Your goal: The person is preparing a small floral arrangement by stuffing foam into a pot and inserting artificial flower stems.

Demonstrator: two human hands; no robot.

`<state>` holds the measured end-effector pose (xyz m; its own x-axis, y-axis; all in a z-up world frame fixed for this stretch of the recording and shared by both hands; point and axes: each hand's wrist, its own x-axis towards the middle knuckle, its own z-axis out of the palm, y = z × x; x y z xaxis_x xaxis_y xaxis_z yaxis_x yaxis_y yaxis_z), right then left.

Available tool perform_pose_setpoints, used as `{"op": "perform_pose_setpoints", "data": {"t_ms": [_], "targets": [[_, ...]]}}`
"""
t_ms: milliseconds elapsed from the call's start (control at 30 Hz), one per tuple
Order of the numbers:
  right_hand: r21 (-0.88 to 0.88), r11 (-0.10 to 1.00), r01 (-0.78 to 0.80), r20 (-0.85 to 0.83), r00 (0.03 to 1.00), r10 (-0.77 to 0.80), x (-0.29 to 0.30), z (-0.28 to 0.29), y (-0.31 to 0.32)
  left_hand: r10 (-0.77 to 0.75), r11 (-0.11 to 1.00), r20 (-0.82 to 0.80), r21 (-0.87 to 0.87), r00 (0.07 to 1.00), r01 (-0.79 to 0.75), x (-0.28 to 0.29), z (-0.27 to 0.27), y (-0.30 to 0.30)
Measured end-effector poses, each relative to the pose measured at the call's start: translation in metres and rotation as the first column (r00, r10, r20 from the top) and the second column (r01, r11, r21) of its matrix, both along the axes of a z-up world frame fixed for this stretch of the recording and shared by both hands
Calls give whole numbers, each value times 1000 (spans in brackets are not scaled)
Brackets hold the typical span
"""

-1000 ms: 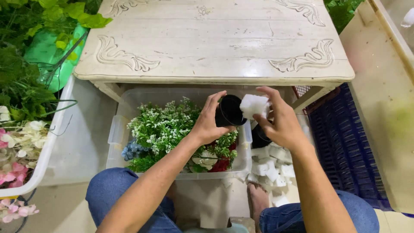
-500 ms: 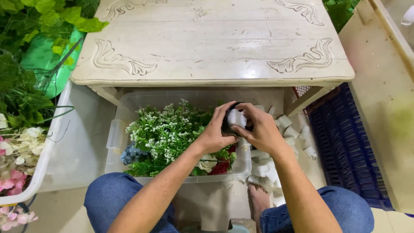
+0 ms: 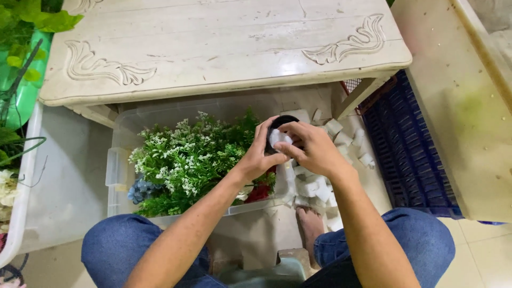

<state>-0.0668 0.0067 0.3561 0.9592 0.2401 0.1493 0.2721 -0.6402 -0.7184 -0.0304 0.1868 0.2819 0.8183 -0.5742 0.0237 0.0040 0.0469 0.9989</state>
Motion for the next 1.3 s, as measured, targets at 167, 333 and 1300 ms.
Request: {"op": "perform_pose_setpoints", "data": {"t_ms": [167,333,1300], "targets": [[5,999,-31,-293,956,32,-5,21,-2,40,997,29,71,999,-42,-4,-15,1],[23,994,111,-122,987,-107,-5,17,-26,158,985,-79,78,984,-152,11,-51,1],[-444,879,172,-649,614,-448,4,-387,-88,206,978,-269,41,941,-203,-2,-14,2]]}}
